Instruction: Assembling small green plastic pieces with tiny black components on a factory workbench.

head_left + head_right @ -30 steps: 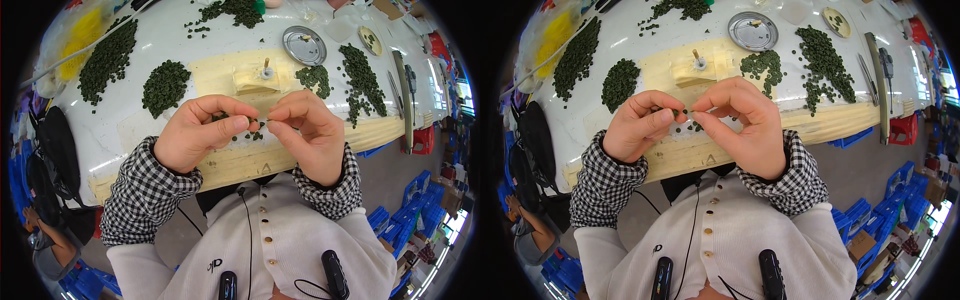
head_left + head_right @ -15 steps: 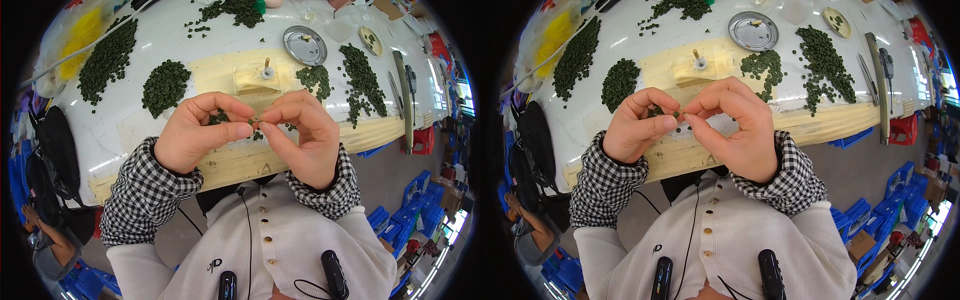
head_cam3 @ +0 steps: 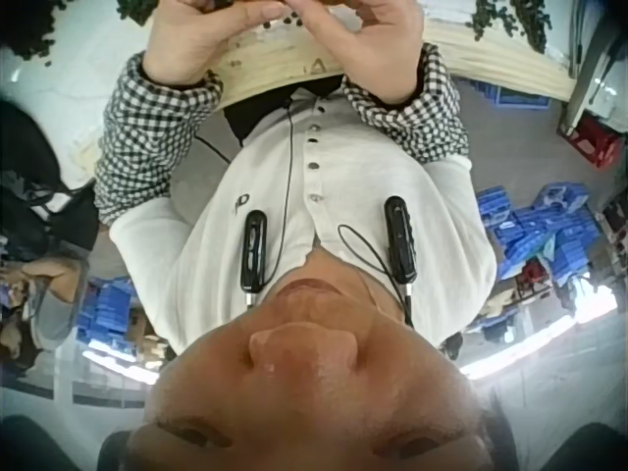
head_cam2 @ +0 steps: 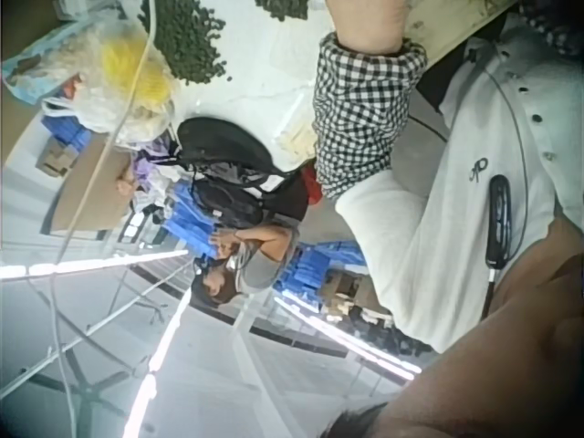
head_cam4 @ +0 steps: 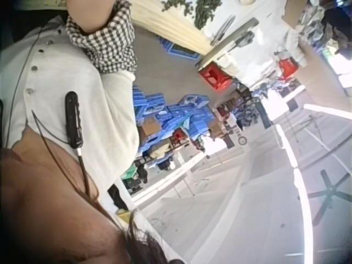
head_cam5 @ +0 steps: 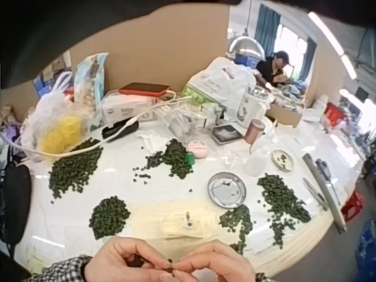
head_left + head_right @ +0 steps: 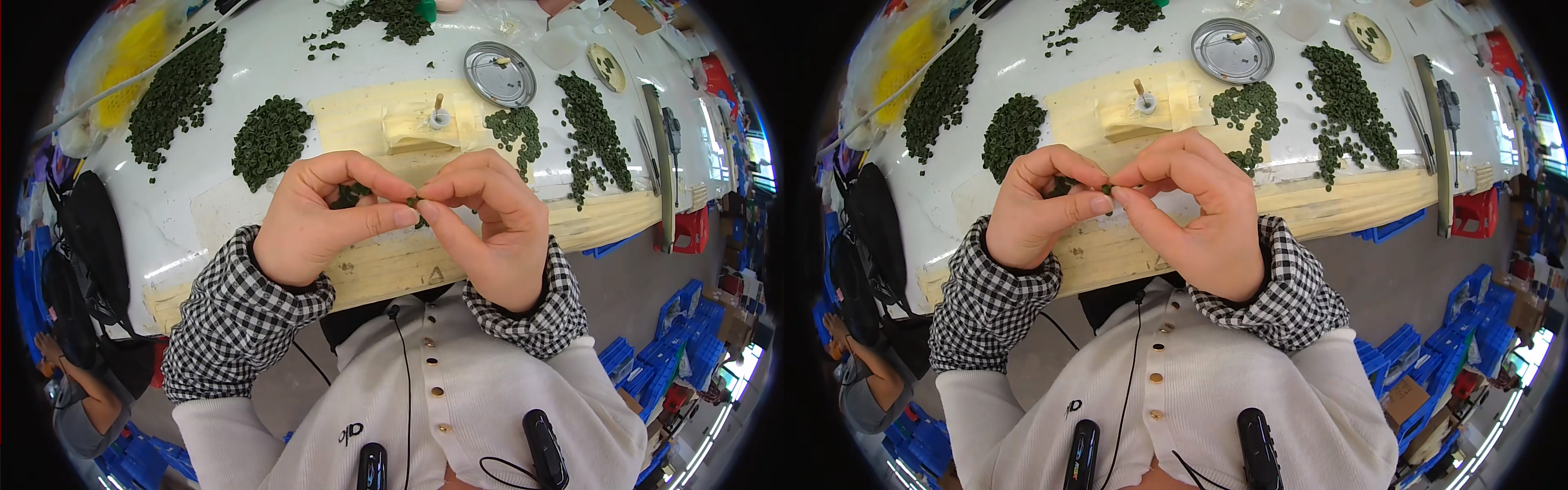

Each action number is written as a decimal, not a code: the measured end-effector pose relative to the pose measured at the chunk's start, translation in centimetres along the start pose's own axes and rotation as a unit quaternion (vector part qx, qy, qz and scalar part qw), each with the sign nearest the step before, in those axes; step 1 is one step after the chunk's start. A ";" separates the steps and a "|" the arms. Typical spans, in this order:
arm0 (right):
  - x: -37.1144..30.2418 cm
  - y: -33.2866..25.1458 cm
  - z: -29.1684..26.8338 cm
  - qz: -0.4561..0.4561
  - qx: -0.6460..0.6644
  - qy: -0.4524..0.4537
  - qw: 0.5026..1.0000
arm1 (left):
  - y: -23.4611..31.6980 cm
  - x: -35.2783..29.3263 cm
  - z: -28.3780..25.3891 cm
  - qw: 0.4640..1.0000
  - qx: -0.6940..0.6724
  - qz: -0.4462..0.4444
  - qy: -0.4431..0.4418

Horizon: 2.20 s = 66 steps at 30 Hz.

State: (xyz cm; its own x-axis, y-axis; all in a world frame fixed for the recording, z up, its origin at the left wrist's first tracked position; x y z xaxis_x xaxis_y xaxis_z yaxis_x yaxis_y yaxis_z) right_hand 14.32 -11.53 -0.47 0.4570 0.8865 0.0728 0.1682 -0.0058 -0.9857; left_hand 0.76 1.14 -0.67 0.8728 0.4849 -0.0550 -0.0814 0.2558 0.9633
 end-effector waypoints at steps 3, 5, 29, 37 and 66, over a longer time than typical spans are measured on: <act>-0.1 0.0 0.2 0.002 0.003 0.004 1.000 | 0.0 -0.1 -0.1 1.000 0.010 0.008 0.006; -0.1 0.1 0.2 -0.001 0.005 0.006 1.000 | 0.0 -0.1 -0.1 1.000 0.010 0.012 0.010; -0.1 0.1 0.0 0.034 0.085 -0.032 0.995 | 0.3 -0.1 0.0 0.997 0.070 0.035 -0.006; 0.0 -0.3 -0.5 -0.097 -0.078 -0.030 0.992 | 0.2 -0.1 0.2 0.998 -0.061 0.006 -0.012; 0.3 -0.8 -0.9 -0.102 -0.115 -0.009 0.988 | 0.4 -0.1 0.5 0.998 0.050 0.005 -0.027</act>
State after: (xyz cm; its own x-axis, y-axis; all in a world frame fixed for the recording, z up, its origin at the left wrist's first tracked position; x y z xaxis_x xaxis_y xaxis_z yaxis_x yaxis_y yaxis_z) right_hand 15.10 -11.65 0.49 0.3770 0.8886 0.2614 0.4509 0.0704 -0.8898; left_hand 0.86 0.79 -0.14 0.8969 0.4410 -0.0340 -0.0440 0.1653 0.9853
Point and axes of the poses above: each hand's wrist, its own x-axis towards the middle knuckle, its own z-axis out of the palm, y = z × x, the point moved 1 cm from there along x, towards the middle knuckle, and after that the axes turned 10 degrees about z, right-handed, at the moved point
